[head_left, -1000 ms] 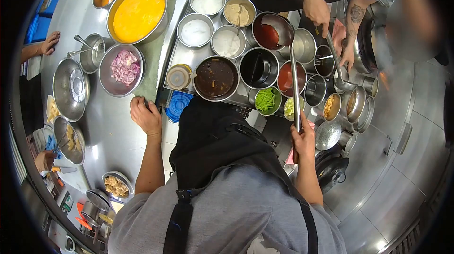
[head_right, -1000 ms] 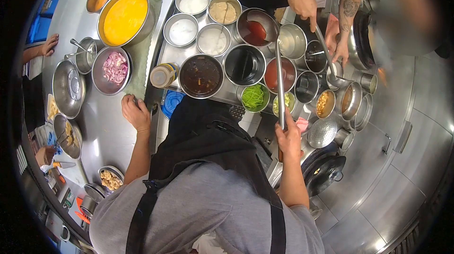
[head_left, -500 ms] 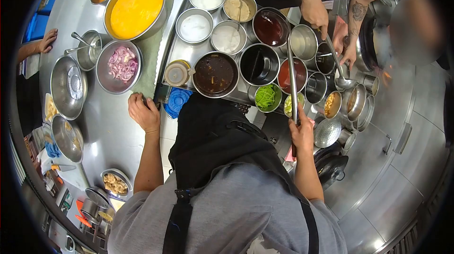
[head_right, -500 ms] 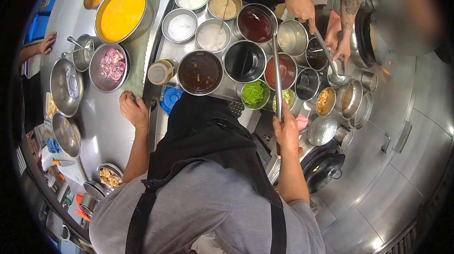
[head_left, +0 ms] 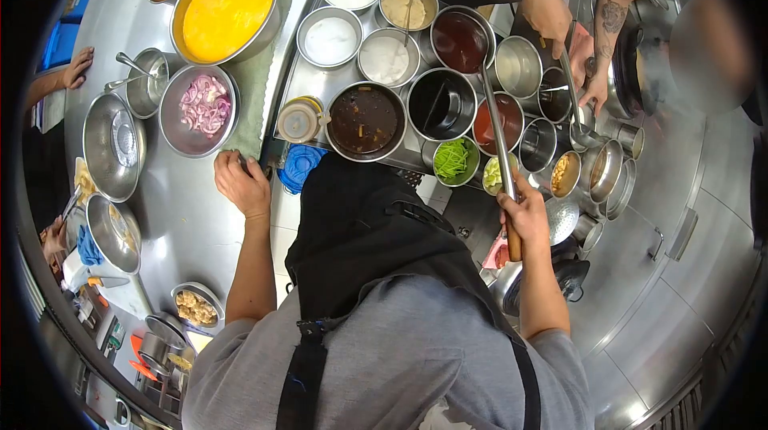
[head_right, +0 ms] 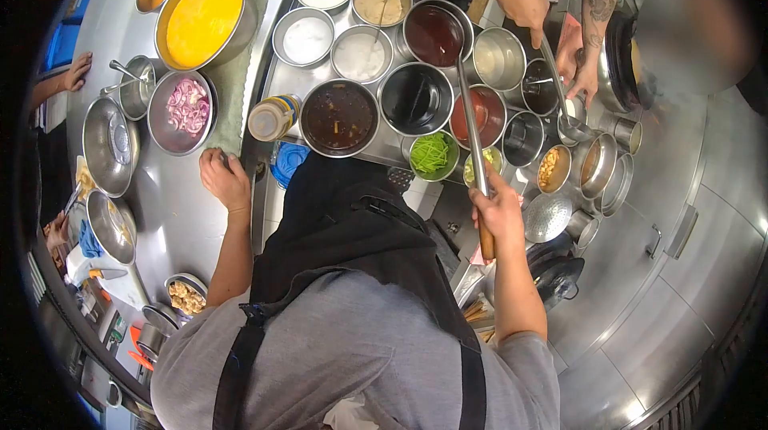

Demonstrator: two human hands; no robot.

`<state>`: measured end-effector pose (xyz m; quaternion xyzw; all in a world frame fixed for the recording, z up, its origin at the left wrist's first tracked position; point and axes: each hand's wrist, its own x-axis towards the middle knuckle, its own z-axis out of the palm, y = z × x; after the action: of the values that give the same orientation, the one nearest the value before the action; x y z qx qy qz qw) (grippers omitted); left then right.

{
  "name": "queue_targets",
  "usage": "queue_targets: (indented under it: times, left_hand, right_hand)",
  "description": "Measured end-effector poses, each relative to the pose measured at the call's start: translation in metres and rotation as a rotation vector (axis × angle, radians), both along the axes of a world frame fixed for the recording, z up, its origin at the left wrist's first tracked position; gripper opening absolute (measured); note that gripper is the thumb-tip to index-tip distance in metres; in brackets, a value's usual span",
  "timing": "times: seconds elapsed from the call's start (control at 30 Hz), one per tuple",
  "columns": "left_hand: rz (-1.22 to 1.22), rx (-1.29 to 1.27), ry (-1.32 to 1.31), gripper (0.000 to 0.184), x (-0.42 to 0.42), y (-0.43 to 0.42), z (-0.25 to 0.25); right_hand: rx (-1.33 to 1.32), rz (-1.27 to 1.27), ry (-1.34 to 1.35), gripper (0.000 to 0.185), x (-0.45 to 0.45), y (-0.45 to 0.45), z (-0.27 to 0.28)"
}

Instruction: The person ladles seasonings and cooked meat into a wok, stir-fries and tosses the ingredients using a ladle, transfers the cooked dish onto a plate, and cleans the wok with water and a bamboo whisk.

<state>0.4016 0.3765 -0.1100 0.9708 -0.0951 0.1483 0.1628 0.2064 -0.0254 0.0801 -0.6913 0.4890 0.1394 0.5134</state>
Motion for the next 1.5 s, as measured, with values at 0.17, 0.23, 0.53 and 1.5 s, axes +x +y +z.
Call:
queue_targets:
  times: [0.17, 0.23, 0.53, 1.5]
  left_hand:
    - [0.023, 0.01, 0.024, 0.028, 0.0, -0.001, 0.001]
    - [0.021, 0.003, 0.022, 0.028, 0.0, -0.001, 0.001]
    - [0.02, 0.017, 0.009, 0.029, -0.001, 0.0, -0.002]
    - [0.013, 0.024, -0.01, 0.03, -0.001, -0.001, 0.0]
  right_hand:
    - [0.099, -0.101, -0.079, 0.06, -0.003, 0.005, 0.006]
    - [0.107, -0.147, -0.144, 0.06, -0.01, 0.006, 0.004]
    - [-0.192, -0.002, -0.083, 0.059, -0.024, 0.017, 0.007]
    - [0.307, -0.397, -0.35, 0.058, -0.017, 0.028, 0.005]
